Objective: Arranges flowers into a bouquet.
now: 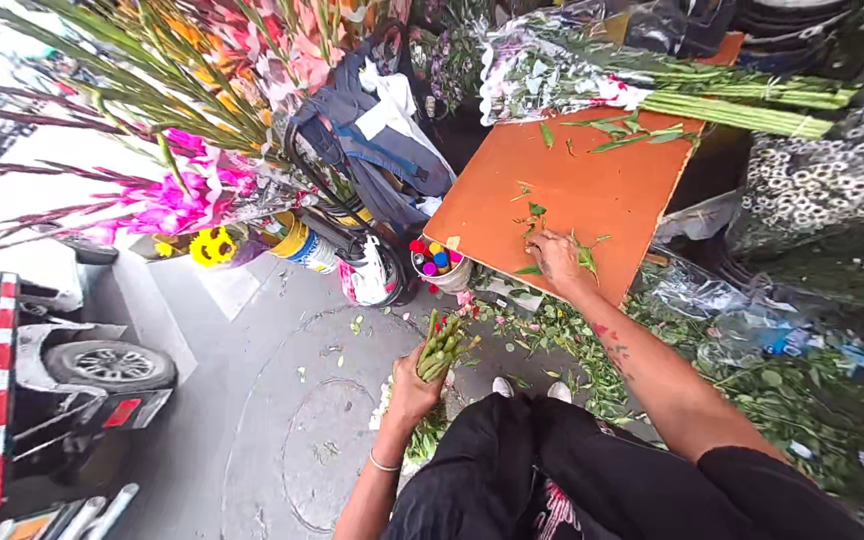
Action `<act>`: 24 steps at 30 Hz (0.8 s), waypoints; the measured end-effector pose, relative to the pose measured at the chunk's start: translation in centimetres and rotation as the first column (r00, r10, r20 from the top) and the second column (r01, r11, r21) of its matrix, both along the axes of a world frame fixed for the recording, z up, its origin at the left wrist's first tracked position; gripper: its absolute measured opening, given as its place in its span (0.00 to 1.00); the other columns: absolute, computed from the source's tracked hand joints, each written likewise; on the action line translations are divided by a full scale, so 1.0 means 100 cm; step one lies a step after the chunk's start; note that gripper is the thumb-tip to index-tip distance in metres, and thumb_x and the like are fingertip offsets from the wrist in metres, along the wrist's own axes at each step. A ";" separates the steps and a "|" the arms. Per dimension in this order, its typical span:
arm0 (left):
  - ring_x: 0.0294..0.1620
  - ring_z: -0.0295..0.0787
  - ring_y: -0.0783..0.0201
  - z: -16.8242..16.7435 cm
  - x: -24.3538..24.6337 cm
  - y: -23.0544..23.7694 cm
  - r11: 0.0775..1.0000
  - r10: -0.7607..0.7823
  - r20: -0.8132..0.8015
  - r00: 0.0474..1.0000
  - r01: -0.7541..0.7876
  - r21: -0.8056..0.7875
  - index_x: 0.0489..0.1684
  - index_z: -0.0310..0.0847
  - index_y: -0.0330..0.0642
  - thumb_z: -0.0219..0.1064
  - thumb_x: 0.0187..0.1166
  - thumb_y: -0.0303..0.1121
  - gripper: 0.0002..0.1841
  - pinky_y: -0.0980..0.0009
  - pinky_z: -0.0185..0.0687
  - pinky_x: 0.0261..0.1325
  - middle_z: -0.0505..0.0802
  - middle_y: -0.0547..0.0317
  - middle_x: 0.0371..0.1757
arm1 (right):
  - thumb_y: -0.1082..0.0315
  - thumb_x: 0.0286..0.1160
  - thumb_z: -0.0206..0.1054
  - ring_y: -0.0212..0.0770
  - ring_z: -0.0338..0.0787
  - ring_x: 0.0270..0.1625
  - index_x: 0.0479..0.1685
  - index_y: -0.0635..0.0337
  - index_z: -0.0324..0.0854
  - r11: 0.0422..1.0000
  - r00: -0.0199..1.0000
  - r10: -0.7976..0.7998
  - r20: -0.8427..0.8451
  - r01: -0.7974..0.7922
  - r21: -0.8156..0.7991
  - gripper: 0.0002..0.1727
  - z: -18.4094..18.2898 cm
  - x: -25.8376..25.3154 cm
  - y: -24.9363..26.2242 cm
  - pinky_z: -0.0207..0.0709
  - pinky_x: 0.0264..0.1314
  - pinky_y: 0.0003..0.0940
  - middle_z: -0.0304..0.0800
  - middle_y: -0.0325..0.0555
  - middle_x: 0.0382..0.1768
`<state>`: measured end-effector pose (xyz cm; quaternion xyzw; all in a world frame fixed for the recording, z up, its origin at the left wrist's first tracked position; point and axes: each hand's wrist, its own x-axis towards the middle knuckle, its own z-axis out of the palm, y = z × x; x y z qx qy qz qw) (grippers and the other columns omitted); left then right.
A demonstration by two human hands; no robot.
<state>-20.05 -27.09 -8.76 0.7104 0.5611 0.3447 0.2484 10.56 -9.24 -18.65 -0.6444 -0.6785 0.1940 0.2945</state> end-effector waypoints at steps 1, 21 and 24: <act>0.34 0.92 0.78 0.001 0.000 -0.002 1.000 0.015 -0.008 1.000 -0.015 -0.004 0.49 0.89 0.28 0.74 0.67 0.35 0.18 0.77 0.87 0.45 0.96 0.56 0.34 | 0.67 0.81 0.65 0.65 0.90 0.62 0.53 0.63 0.91 1.000 0.999 -0.022 -0.042 0.021 -0.013 0.13 0.004 0.001 0.001 0.74 0.68 0.66 0.92 0.62 0.56; 0.41 0.96 0.44 0.004 -0.006 -0.017 0.994 -0.112 0.016 0.994 0.111 0.021 0.50 0.89 0.30 0.77 0.66 0.35 0.19 0.41 0.87 0.49 0.96 0.39 0.38 | 0.81 0.56 0.73 0.20 0.91 0.47 0.36 0.65 0.93 0.919 0.668 0.385 -0.636 -0.343 0.196 0.10 0.090 -0.114 -0.167 0.85 0.58 0.19 0.96 0.37 0.41; 0.38 0.95 0.45 -0.004 -0.011 -0.019 0.992 -0.108 0.022 0.994 0.107 0.064 0.44 0.89 0.29 0.77 0.63 0.34 0.17 0.41 0.86 0.45 0.95 0.40 0.34 | 0.79 0.59 0.71 0.23 0.91 0.40 0.37 0.63 0.92 0.910 0.650 0.397 -0.648 -0.370 0.187 0.09 0.074 -0.117 -0.168 0.87 0.50 0.23 0.95 0.37 0.39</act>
